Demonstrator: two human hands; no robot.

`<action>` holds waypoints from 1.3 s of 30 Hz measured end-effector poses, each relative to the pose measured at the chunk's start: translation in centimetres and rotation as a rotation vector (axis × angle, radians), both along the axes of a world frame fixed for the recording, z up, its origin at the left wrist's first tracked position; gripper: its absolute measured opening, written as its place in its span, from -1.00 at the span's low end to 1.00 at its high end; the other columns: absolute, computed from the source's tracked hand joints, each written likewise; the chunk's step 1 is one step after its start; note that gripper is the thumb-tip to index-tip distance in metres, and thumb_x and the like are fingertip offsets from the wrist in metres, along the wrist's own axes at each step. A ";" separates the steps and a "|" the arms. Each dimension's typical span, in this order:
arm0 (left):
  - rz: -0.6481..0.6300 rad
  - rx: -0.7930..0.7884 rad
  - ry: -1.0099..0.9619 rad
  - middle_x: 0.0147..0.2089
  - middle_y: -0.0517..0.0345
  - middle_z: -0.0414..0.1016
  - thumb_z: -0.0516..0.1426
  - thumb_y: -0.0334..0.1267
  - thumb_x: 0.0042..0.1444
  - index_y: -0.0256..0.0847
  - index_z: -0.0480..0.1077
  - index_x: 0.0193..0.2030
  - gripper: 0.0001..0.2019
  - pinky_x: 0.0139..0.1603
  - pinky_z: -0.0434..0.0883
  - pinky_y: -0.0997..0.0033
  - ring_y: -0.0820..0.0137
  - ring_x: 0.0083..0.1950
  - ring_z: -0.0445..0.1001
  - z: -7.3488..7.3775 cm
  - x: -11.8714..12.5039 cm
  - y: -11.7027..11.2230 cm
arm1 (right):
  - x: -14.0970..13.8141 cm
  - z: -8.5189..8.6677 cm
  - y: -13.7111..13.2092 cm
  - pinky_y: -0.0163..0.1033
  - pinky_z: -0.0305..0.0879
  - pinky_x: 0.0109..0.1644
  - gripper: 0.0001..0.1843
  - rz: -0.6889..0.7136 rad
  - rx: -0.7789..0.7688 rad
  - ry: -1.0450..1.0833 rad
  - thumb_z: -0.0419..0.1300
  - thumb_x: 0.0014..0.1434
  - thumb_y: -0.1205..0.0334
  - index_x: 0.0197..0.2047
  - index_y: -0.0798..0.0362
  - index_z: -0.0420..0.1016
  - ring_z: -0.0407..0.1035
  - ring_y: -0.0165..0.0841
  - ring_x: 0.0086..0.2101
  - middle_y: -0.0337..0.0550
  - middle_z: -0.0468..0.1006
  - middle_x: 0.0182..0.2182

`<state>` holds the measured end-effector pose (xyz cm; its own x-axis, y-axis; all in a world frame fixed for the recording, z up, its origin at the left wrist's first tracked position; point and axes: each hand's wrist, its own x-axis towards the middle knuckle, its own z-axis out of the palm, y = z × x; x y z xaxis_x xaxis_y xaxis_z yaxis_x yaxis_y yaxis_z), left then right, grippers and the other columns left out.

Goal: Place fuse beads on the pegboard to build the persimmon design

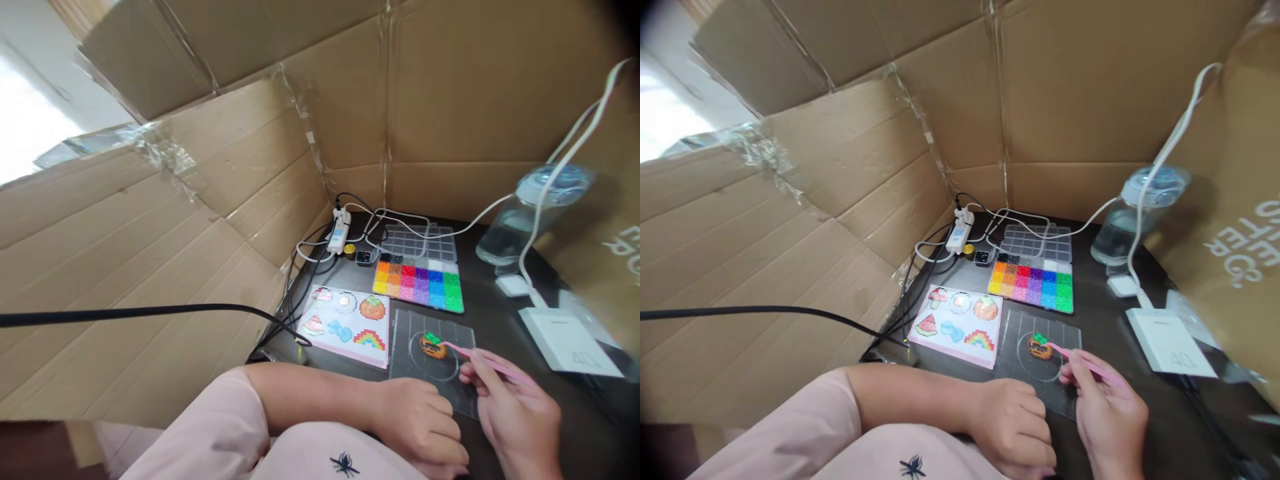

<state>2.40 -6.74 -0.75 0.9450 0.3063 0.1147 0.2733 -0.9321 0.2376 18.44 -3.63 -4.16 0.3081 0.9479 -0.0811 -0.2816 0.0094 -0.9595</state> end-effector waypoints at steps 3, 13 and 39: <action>0.011 0.026 -0.050 -0.28 0.20 0.53 0.01 -0.06 0.33 -0.10 0.53 -0.26 -0.68 -0.28 0.32 0.31 0.43 -0.27 0.42 -0.5 0.9 0.3 | -0.6 1.0 0.3 -0.27 0.43 -0.58 -0.57 -0.007 -0.017 0.002 0.53 -0.15 0.06 -0.31 0.20 0.61 0.44 -0.35 -0.62 -0.11 0.58 -0.57; 0.256 0.114 -0.114 0.03 -0.08 0.42 0.12 -0.07 0.25 -0.27 0.45 -0.12 -0.71 0.00 0.36 0.18 0.14 0.06 0.38 0.0 -0.6 0.4 | -0.6 2.9 1.5 -0.28 0.42 -0.52 -0.82 -0.060 0.214 0.062 0.42 0.04 0.21 -0.33 0.16 0.64 0.46 -0.37 -0.55 -0.06 0.62 -0.47; 0.322 0.155 -0.182 0.22 -0.06 0.37 0.14 0.07 0.25 -0.30 0.38 0.17 -0.48 0.11 0.25 0.21 0.16 0.19 0.31 -3.1 -0.8 1.1 | -7.8 3.4 14.3 -0.22 0.54 -0.36 -0.73 0.355 0.150 -0.479 0.28 0.08 0.06 -0.34 0.10 0.66 0.56 -0.27 -0.47 -0.04 0.67 -0.45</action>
<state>1.60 -5.60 -3.90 0.7638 0.5492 0.3391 0.5236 -0.8344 0.1720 10.65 10.72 -0.71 -0.0591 0.9897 0.1302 0.1703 0.1385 -0.9756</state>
